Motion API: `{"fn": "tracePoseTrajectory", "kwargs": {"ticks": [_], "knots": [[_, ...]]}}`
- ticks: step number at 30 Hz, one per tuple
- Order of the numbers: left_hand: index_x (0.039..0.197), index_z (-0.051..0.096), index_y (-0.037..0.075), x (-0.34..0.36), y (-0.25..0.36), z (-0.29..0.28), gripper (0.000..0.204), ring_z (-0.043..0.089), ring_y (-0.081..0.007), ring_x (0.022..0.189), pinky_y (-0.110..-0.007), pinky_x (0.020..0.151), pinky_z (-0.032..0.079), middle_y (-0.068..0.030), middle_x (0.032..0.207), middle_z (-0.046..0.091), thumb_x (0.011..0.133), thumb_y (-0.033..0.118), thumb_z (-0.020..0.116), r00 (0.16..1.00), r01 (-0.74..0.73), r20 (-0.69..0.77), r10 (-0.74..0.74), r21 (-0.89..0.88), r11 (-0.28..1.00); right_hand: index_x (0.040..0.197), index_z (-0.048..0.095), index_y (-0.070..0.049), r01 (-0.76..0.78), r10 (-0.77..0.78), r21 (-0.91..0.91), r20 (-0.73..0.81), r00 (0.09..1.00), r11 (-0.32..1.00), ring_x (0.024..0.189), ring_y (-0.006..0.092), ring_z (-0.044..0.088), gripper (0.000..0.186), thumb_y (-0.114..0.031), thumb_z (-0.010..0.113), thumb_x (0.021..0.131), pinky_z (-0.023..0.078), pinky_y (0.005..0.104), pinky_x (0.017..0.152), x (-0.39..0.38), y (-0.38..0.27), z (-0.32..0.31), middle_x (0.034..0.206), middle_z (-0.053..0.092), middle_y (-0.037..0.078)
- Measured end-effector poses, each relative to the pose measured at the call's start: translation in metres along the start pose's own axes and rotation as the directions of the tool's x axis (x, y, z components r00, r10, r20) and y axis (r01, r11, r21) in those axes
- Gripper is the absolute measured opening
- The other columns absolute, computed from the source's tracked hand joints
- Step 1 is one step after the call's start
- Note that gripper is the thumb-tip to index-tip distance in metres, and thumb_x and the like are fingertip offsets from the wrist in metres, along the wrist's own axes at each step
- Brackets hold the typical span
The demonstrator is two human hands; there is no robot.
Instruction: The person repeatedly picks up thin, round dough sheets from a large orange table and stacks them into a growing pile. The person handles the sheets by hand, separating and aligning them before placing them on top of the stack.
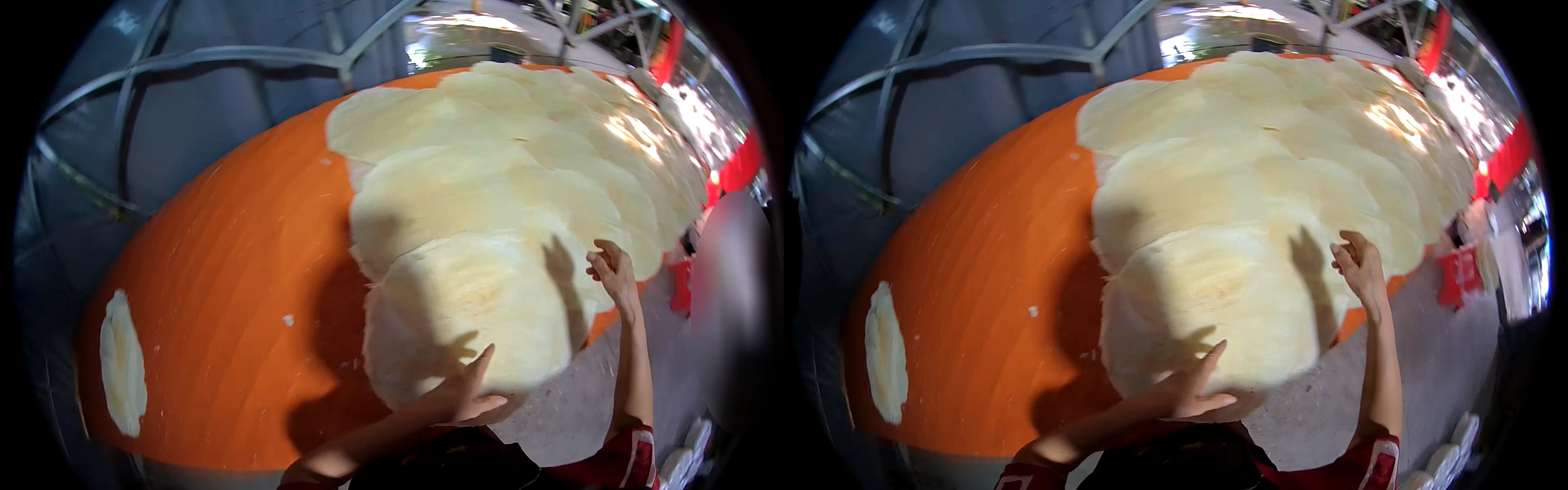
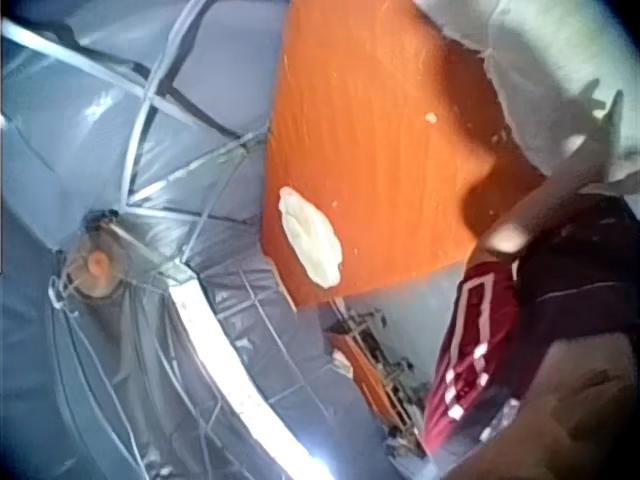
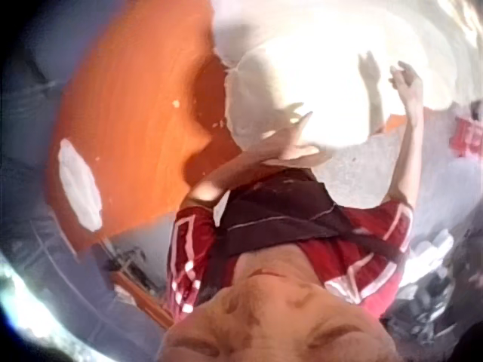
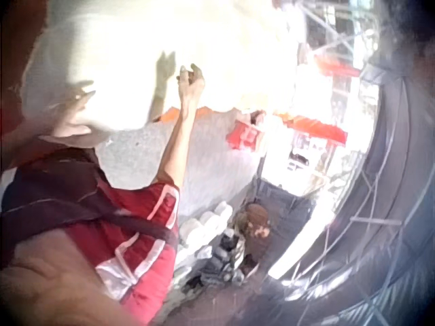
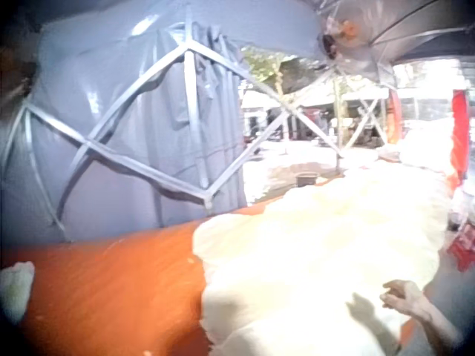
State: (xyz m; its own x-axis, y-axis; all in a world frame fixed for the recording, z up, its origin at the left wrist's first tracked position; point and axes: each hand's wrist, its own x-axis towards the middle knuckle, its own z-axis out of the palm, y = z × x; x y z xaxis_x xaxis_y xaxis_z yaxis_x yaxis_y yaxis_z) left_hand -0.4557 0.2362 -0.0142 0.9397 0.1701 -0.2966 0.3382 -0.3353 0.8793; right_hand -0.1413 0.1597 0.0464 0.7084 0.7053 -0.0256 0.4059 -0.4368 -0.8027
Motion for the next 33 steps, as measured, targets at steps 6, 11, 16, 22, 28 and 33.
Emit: {"fn": "tracePoseTrajectory", "kwargs": {"ticks": [6,11,16,22,28,33], "knots": [[0.113,0.026,-0.004,-0.151,0.076,-0.062,0.064,0.051,-0.0286,0.093,-0.034,0.078,0.040,-0.0208,0.100,0.051,0.069,0.030,0.059,0.912,-0.409,-0.173,0.372,-0.304,0.861,0.092,0.053,0.008,0.151,-0.181,0.118,0.320,0.930,0.982,0.059,0.0071,0.048,0.018,-0.001,0.046,0.078,0.041,0.0224,0.050,-0.028,-0.055,0.111,0.066,0.053,0.003],[0.090,0.040,-0.002,-0.247,0.081,-0.021,0.041,0.053,-0.0239,0.077,-0.033,0.066,0.041,-0.0155,0.082,0.054,0.060,0.018,0.060,0.866,-0.496,-0.281,0.413,-0.373,0.784,0.091,0.055,0.009,0.518,-0.418,0.043,0.651,0.634,0.854,0.063,0.0121,0.056,0.024,0.006,0.041,0.073,0.044,0.0227,0.054,-0.095,-0.155,0.240,0.070,0.060,0.011],[0.072,0.051,0.000,-0.401,0.062,-0.013,0.022,0.053,-0.0203,0.064,-0.033,0.055,0.042,-0.0111,0.069,0.056,0.053,0.008,0.060,0.871,-0.418,-0.447,0.205,-0.454,0.787,0.101,0.055,0.005,0.838,-0.462,0.087,0.862,0.208,0.539,0.081,0.0187,0.058,0.030,-0.013,0.060,0.078,0.048,0.0296,0.065,-0.229,-0.274,0.402,0.090,0.061,0.015],[0.074,0.056,0.001,-0.531,0.020,-0.007,0.023,0.058,-0.0232,0.068,-0.033,0.060,0.045,-0.0130,0.071,0.059,0.059,0.016,0.064,0.674,-0.499,-0.654,0.344,-0.059,0.865,0.108,0.054,-0.003,0.838,-0.321,0.426,0.890,-0.323,0.341,0.092,0.0261,0.058,0.035,-0.022,0.060,0.080,0.046,0.0350,0.079,-0.451,-0.368,0.573,0.100,0.059,0.017],[0.076,0.059,-0.002,-0.692,-0.016,-0.025,0.024,0.059,-0.0293,0.070,-0.038,0.062,0.045,-0.0174,0.072,0.060,0.060,0.015,0.063,0.616,-0.058,-0.787,0.031,-0.006,0.998,0.116,0.047,-0.007,0.805,-0.106,0.576,0.817,-0.566,0.143,0.102,0.0288,0.051,0.041,-0.034,0.047,0.085,0.038,0.0383,0.088,-0.565,-0.391,0.693,0.103,0.058,0.015],[0.081,0.058,-0.003,-0.751,-0.074,-0.069,0.022,0.058,-0.0254,0.076,-0.034,0.064,0.045,-0.0158,0.079,0.059,0.063,0.011,0.061,0.544,-0.543,-0.796,0.264,-0.095,0.834,0.080,0.059,-0.001,0.643,0.069,0.338,0.851,-0.521,0.687,0.049,0.0148,0.060,0.037,-0.037,0.051,0.084,0.047,0.0243,0.042,-0.613,-0.430,0.813,0.061,0.061,0.011]]}}
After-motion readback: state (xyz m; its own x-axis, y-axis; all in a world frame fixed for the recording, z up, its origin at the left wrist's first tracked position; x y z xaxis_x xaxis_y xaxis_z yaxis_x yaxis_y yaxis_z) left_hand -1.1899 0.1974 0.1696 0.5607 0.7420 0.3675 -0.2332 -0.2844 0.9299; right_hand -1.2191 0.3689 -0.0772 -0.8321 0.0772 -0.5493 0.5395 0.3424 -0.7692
